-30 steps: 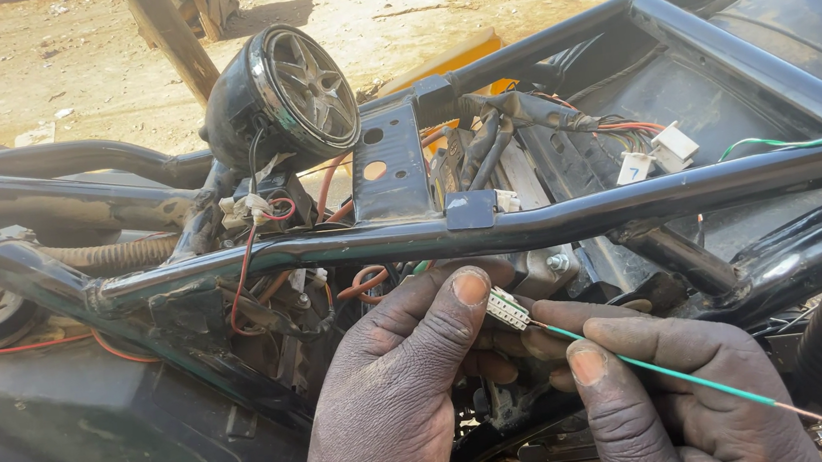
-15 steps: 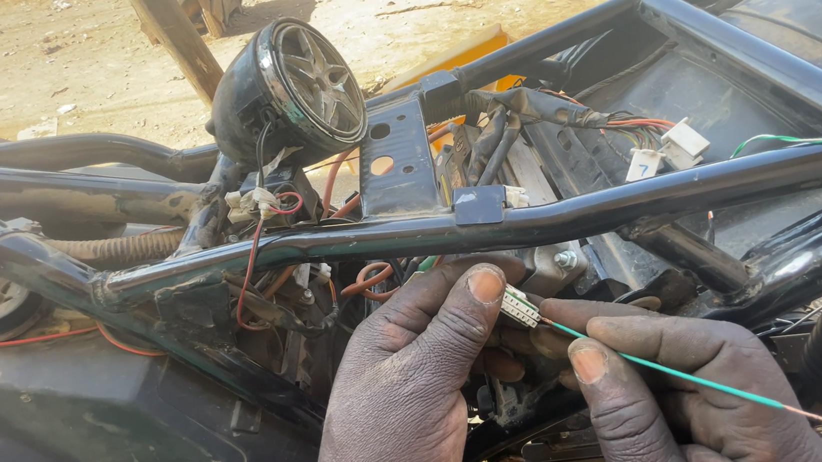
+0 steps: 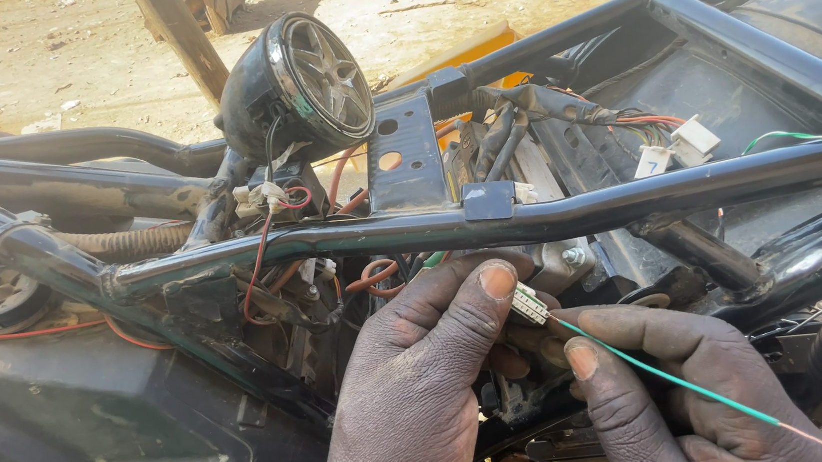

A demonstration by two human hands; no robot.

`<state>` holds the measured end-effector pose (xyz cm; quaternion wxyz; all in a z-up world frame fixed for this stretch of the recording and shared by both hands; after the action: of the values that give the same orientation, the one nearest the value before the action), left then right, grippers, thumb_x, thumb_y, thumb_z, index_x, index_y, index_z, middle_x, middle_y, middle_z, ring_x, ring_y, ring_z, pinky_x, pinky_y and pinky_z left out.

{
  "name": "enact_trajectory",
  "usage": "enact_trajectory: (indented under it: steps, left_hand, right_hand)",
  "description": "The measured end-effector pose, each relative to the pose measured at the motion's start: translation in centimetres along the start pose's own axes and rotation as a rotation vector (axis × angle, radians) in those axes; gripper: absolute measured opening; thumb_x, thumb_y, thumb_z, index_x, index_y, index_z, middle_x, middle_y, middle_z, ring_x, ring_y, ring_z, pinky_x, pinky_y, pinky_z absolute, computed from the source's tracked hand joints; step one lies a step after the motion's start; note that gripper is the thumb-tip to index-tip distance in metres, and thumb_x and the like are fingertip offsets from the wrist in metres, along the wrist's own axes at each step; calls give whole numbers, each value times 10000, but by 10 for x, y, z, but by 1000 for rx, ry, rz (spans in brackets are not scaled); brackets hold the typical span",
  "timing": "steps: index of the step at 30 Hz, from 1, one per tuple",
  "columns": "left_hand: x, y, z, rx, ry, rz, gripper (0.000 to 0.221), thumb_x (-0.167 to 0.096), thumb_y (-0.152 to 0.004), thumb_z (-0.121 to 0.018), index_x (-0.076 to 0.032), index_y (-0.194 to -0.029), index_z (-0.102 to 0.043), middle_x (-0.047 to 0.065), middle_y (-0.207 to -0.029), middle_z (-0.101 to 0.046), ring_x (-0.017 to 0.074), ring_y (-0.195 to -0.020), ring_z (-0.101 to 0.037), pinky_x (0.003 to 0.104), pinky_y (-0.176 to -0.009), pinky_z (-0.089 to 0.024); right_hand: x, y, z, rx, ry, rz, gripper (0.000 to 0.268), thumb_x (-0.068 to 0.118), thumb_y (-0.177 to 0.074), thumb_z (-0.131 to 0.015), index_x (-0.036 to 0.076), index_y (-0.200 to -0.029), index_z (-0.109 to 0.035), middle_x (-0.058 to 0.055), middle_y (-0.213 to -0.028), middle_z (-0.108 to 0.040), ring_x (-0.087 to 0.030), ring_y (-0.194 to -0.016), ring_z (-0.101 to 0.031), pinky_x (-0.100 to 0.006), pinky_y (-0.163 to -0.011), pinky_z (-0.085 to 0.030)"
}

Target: Repairing the electrical wiring and connectors on a motorcycle frame

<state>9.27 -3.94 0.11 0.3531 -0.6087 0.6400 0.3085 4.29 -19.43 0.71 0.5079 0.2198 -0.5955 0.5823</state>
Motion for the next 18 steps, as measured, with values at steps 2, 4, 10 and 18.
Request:
enact_trajectory:
  steps: [2,4,10,18]
  left_hand:
    - [0,0,1,9,-23,-19,311,-119,-890,-675,45,-1125,-797,133,-1031,-803,207,-963,-722,349,-901,-590]
    - [5,-2,3,11,-53,-6,262,-130,-904,-693,38,-1070,-808,111,-891,-772,191,-822,-697,331,-761,-583]
    - [5,-1,2,53,-165,-43,257,-195,-920,-684,-2,-1035,-807,79,-875,-748,148,-685,-649,277,-578,-531]
    - [3,4,-5,52,-113,-59,271,-193,-902,-699,28,-1026,-797,99,-876,-749,167,-735,-669,295,-621,-550]
  right_hand:
    - [8,1,-7,66,17,24,311,126,-873,-653,28,-1159,-727,-77,-1009,-869,-103,-897,-813,-229,-893,-620]
    - [35,7,2,-155,288,98,221,152,-890,-698,107,-1093,-772,-6,-926,-809,-55,-774,-720,-190,-796,-549]
    - [51,3,-2,-132,417,131,215,208,-911,-671,145,-1074,-796,36,-889,-829,-32,-769,-739,-193,-778,-539]
    - [45,6,2,-224,361,93,140,188,-904,-728,158,-1019,-803,49,-812,-805,1,-655,-659,-164,-680,-526]
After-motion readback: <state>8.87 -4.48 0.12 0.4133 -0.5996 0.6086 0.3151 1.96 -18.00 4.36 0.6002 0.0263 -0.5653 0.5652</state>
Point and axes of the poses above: each hand's wrist, its own y-axis away from the middle knuckle, its own z-axis out of the back of the hand, x = y × z, the point moved 9 cm from there along -y, towards the middle knuckle
